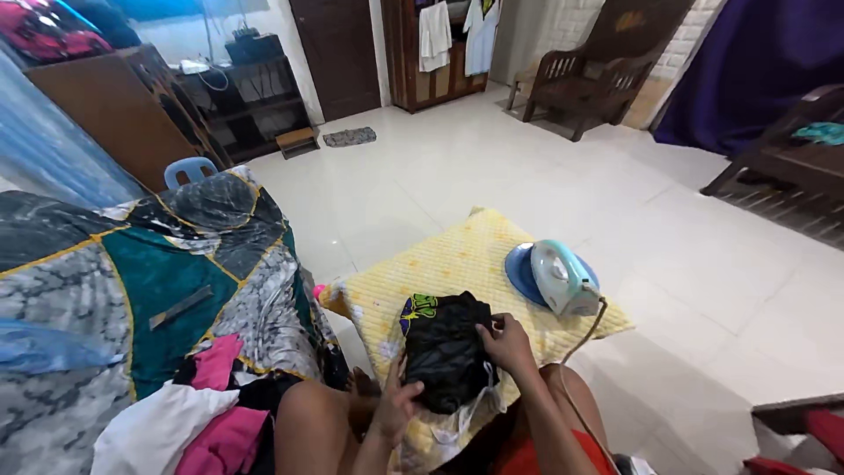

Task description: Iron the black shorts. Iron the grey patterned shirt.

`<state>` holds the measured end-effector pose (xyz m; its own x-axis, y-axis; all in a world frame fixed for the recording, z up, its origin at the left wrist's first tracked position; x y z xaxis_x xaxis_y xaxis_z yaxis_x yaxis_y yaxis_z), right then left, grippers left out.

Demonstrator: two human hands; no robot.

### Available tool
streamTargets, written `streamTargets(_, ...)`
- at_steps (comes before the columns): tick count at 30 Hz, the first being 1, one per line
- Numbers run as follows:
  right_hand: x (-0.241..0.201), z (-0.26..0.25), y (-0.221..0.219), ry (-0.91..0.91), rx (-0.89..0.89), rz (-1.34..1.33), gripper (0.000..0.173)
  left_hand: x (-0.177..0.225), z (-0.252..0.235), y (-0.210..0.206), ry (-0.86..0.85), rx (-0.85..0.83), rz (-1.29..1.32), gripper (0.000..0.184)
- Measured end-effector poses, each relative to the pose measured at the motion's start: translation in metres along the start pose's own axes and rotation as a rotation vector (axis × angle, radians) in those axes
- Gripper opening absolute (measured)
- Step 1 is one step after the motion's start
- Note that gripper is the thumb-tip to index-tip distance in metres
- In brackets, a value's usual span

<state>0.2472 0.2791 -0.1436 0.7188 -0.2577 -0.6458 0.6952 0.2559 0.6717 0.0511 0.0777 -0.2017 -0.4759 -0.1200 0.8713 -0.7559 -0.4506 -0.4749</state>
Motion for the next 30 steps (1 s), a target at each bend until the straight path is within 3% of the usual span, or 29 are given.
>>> streamTargets(2, -0.002, 0.001, 0.002, -0.058, -0.012, 0.125, 0.076, 0.016, -0.024, 0.019, 0.033, 0.045, -0.106, 0.067)
streamTargets(5, 0.002, 0.005, -0.008, -0.15, -0.094, 0.224, 0.088, 0.025, -0.067, 0.024, 0.153, 0.131, -0.283, 0.078)
streamTargets(9, -0.003, 0.006, -0.031, -0.148, -0.2, 0.219, 0.091, 0.018, -0.102, -0.012, 0.215, -0.01, -0.395, 0.074)
streamTargets(11, -0.004, 0.007, -0.037, -0.099, -0.224, 0.135, 0.081, 0.011, -0.099, -0.027, 0.273, -0.076, -0.326, 0.069)
streamTargets(14, -0.012, 0.019, -0.042, 0.041, -0.38, -0.207, 0.052, 0.013, -0.082, -0.044, 0.235, -0.228, -0.079, 0.05)
streamTargets(16, -0.021, 0.028, -0.044, 0.118, -0.474, -0.309, 0.052, 0.019, -0.067, -0.042, 0.166, -0.253, 0.044, 0.042)
streamTargets(21, -0.076, 0.039, -0.055, 0.31, -0.474, -0.197, 0.062, 0.031, -0.041, -0.022, 0.078, -0.129, 0.234, 0.034)
streamTargets(24, -0.115, 0.043, -0.065, 0.379, -0.493, -0.25, 0.074, 0.063, -0.04, -0.001, 0.023, 0.093, 0.385, 0.033)
streamTargets(27, -0.123, 0.026, -0.064, 0.293, -0.427, -0.392, 0.07, 0.111, -0.052, 0.045, -0.162, 0.334, 0.492, 0.035)
streamTargets(30, -0.092, 0.004, -0.066, 0.18, -0.324, -0.383, 0.067, 0.174, -0.074, 0.117, -0.458, 0.473, 0.543, 0.036)
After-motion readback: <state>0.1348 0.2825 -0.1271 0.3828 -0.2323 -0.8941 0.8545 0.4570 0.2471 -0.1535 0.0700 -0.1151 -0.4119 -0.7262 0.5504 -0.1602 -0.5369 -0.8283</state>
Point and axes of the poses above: each hand's wrist, its own z-axis away from the middle knuckle, its own y-axis out of the back of the hand, x = y × z, the point moved 9 cm from there along -z, towards the middle knuckle, and after that the axes turned 15 degrees about -y, right-handed, at the moved point
